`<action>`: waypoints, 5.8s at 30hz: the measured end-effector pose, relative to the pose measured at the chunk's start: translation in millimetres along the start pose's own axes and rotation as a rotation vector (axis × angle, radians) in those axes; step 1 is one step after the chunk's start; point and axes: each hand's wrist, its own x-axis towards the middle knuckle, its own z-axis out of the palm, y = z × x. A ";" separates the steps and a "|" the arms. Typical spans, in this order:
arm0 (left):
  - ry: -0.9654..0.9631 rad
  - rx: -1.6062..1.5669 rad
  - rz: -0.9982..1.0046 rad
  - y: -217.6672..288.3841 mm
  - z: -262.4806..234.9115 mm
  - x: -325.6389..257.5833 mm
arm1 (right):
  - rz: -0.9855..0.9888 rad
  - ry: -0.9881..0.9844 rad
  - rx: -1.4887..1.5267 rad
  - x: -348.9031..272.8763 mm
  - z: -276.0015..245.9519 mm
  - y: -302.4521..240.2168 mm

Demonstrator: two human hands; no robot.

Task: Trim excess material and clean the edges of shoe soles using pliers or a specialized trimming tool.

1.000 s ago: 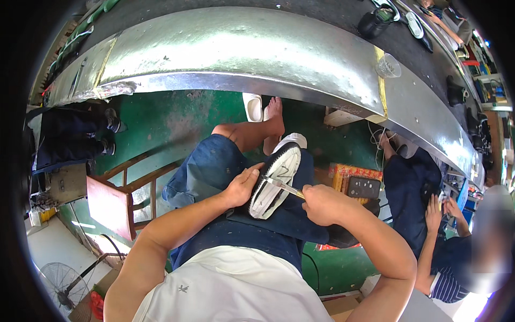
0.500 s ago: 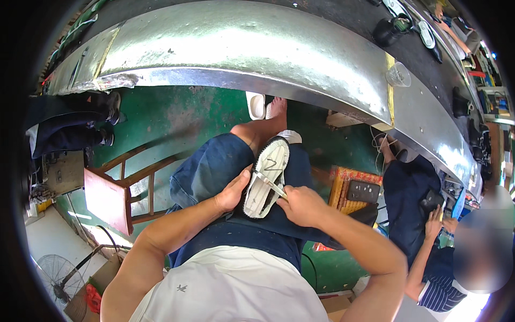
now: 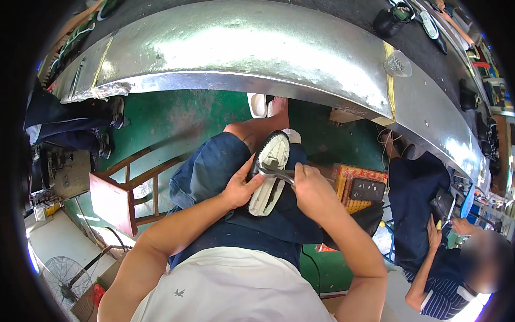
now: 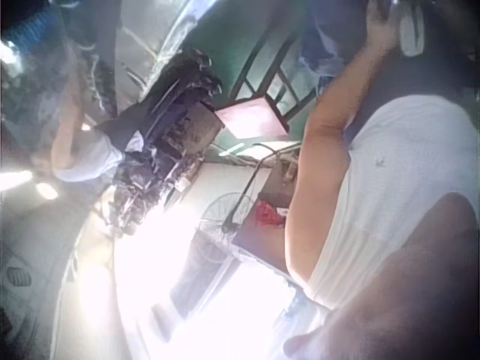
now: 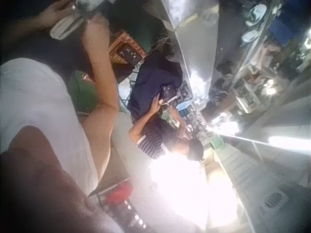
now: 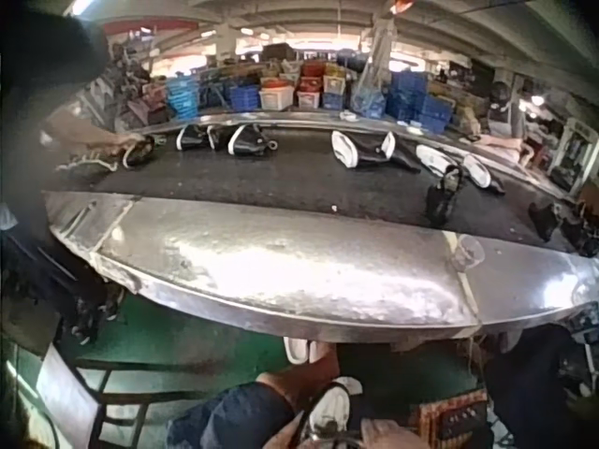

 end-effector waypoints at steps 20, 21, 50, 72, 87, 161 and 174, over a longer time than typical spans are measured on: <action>-0.151 0.116 -0.007 13.2 -14.6 9.8 | 0.606 -0.617 1.169 -8.5 -19.9 28.6; -0.161 0.144 -0.016 14.1 -14.6 10.9 | 0.611 -0.611 1.166 -9.0 -16.6 32.3; -0.131 0.875 0.164 42.7 5.5 9.5 | 0.643 -0.536 1.179 -46.4 14.5 56.2; -0.160 0.758 0.053 37.3 2.4 0.9 | 0.299 -0.209 0.668 11.0 14.3 21.5; -0.366 0.493 0.031 28.4 -16.4 -2.1 | 0.260 -0.249 0.219 -37.6 41.5 -13.3; 0.195 -0.611 -0.443 -2.2 1.0 -46.8 | 0.052 -0.558 0.073 -29.7 25.2 -44.5; 0.392 0.484 0.008 -18.7 5.0 -45.9 | 0.175 -0.442 0.161 -78.8 19.6 -51.9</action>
